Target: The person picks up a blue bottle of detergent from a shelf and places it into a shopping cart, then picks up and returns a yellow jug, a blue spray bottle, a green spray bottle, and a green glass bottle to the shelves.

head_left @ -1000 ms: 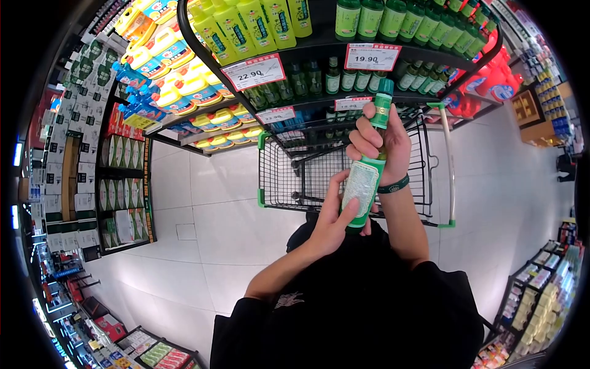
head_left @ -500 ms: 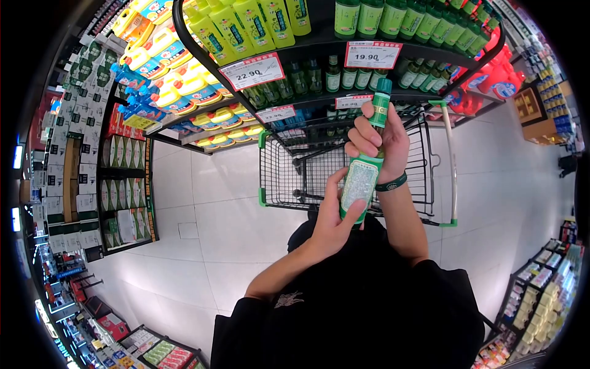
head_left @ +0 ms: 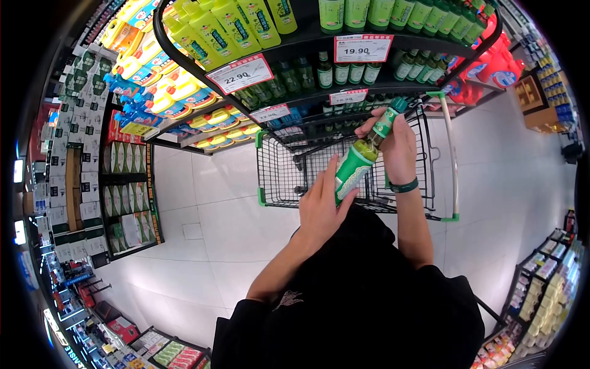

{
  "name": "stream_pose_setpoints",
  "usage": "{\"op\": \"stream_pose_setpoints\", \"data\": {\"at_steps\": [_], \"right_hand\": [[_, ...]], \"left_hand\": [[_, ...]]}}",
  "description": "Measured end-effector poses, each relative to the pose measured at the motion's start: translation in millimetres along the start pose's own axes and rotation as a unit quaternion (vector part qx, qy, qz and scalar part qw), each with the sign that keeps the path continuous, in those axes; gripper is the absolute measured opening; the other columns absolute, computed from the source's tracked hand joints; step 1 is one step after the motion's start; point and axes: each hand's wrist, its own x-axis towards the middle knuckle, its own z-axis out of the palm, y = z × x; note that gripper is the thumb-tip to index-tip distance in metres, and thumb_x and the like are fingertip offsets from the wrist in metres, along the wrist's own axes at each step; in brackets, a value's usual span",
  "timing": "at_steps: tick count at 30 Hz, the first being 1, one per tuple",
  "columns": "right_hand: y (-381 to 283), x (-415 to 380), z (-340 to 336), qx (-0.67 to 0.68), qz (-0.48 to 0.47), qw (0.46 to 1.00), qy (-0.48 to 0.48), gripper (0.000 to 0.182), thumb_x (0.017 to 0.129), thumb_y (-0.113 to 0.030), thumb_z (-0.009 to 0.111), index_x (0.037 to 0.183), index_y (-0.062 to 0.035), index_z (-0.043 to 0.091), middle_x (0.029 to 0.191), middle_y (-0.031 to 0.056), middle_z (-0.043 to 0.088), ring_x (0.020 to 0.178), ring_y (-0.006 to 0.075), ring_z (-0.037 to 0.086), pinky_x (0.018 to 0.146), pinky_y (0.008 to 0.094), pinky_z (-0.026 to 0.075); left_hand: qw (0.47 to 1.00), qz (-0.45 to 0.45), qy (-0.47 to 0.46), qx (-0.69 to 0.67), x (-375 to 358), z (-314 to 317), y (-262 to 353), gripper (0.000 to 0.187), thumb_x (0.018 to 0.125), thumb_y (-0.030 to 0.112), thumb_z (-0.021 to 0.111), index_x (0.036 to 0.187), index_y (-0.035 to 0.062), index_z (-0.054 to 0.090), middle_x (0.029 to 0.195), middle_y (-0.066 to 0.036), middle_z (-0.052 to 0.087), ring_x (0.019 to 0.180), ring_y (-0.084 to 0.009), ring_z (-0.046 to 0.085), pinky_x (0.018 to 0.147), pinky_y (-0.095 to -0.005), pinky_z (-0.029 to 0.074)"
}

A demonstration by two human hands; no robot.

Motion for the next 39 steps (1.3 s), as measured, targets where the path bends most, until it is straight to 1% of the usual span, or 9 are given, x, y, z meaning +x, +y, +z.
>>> {"op": "stream_pose_setpoints", "data": {"at_steps": [3, 6, 11, 15, 17, 20, 24, 30, 39], "right_hand": [[-14.2, 2.5, -40.3, -0.217, 0.019, 0.976, -0.005, 0.035, 0.105, -0.031, 0.052, 0.103, -0.0004, 0.069, 0.083, 0.0013, 0.067, 0.075, 0.0051, 0.061, 0.065, 0.0184, 0.046], [-22.9, 3.4, -80.2, -0.281, 0.117, 0.951, -0.048, 0.025, 0.102, -0.023, 0.060, 0.102, 0.0000, 0.069, 0.081, -0.0001, 0.067, 0.070, 0.0034, 0.060, 0.061, 0.0186, 0.045], [-2.3, -15.3, -103.8, -0.412, 0.095, 0.906, -0.016, 0.021, 0.089, -0.017, 0.074, 0.091, 0.0024, 0.066, 0.065, 0.0013, 0.063, 0.057, 0.0055, 0.058, 0.052, 0.0222, 0.046], [37.1, -18.0, -135.5, -0.487, 0.122, 0.865, -0.008, 0.023, 0.085, -0.018, 0.076, 0.088, 0.0005, 0.063, 0.062, 0.0068, 0.062, 0.054, 0.0139, 0.063, 0.052, 0.0284, 0.049], [86.6, -16.1, -181.6, -0.595, 0.074, 0.800, -0.007, 0.023, 0.081, -0.018, 0.077, 0.090, -0.0025, 0.064, 0.067, 0.0131, 0.065, 0.062, 0.0286, 0.068, 0.057, 0.0381, 0.053], [157.1, -10.7, -254.5, -0.623, 0.098, 0.775, 0.036, 0.024, 0.079, -0.019, 0.077, 0.093, -0.0042, 0.064, 0.074, 0.0185, 0.067, 0.073, 0.0396, 0.068, 0.066, 0.0466, 0.055], [224.3, 4.8, -326.3, -0.653, 0.092, 0.750, 0.058, 0.022, 0.080, -0.016, 0.077, 0.092, -0.0023, 0.065, 0.073, 0.0181, 0.068, 0.071, 0.0385, 0.068, 0.066, 0.0455, 0.056], [291.7, 34.4, -376.3, -0.705, 0.196, 0.681, 0.026, 0.019, 0.080, -0.015, 0.074, 0.095, -0.0054, 0.069, 0.084, 0.0211, 0.070, 0.082, 0.0407, 0.069, 0.076, 0.0478, 0.058], [341.1, 63.6, -398.7, -0.729, 0.281, 0.624, -0.002, 0.036, 0.088, -0.015, 0.068, 0.124, -0.0118, 0.069, 0.094, 0.0223, 0.071, 0.088, 0.0388, 0.070, 0.081, 0.0477, 0.059]], "left_hand": [[1.000, 0.026, -0.003, 0.010, 2.8, 10.0, -12.7, 0.063, 0.087, 0.017, 0.076, 0.139, -0.0026, 0.046, 0.110, -0.021, 0.064, 0.089, -0.0368, 0.068, 0.072, -0.0388, 0.055], [0.999, 0.014, -0.035, -0.007, 6.4, 30.7, -34.2, 0.063, 0.087, 0.016, 0.075, 0.140, -0.0011, 0.044, 0.111, -0.020, 0.064, 0.092, -0.0389, 0.067, 0.076, -0.0409, 0.055], [0.994, 0.006, -0.104, -0.041, -1.4, 86.7, -65.5, 0.067, 0.087, 0.014, 0.074, 0.144, 0.0029, 0.041, 0.120, -0.019, 0.061, 0.104, -0.0402, 0.064, 0.085, -0.0429, 0.055], [0.992, -0.010, -0.125, -0.024, 0.0, 96.2, -64.1, 0.066, 0.086, 0.012, 0.074, 0.143, 0.0039, 0.043, 0.132, -0.020, 0.054, 0.116, -0.0397, 0.059, 0.091, -0.0434, 0.054], [0.994, -0.025, -0.101, -0.016, 0.0, 97.0, -69.5, 0.057, 0.087, 0.012, 0.073, 0.138, 0.0031, 0.048, 0.129, -0.019, 0.056, 0.115, -0.0391, 0.060, 0.091, -0.0428, 0.054], [0.988, -0.089, -0.125, 0.005, -13.4, 98.5, -89.4, 0.052, 0.086, 0.013, 0.073, 0.133, 0.0048, 0.052, 0.124, -0.016, 0.060, 0.106, -0.0369, 0.064, 0.086, -0.0416, 0.055], [0.982, -0.144, -0.118, 0.021, -34.6, 98.0, -103.9, 0.044, 0.088, 0.013, 0.072, 0.129, 0.0050, 0.057, 0.118, -0.016, 0.063, 0.103, -0.0375, 0.064, 0.083, -0.0416, 0.055], [0.960, -0.249, -0.120, 0.041, -65.2, 96.8, -89.4, 0.038, 0.092, 0.014, 0.068, 0.128, 0.0025, 0.059, 0.114, -0.018, 0.065, 0.104, -0.0358, 0.065, 0.086, -0.0414, 0.054], [0.925, -0.356, -0.127, 0.040, -102.0, 108.6, -75.2, 0.039, 0.094, 0.017, 0.067, 0.129, 0.0030, 0.059, 0.113, -0.018, 0.066, 0.102, -0.0348, 0.067, 0.086, -0.0417, 0.054]]}}
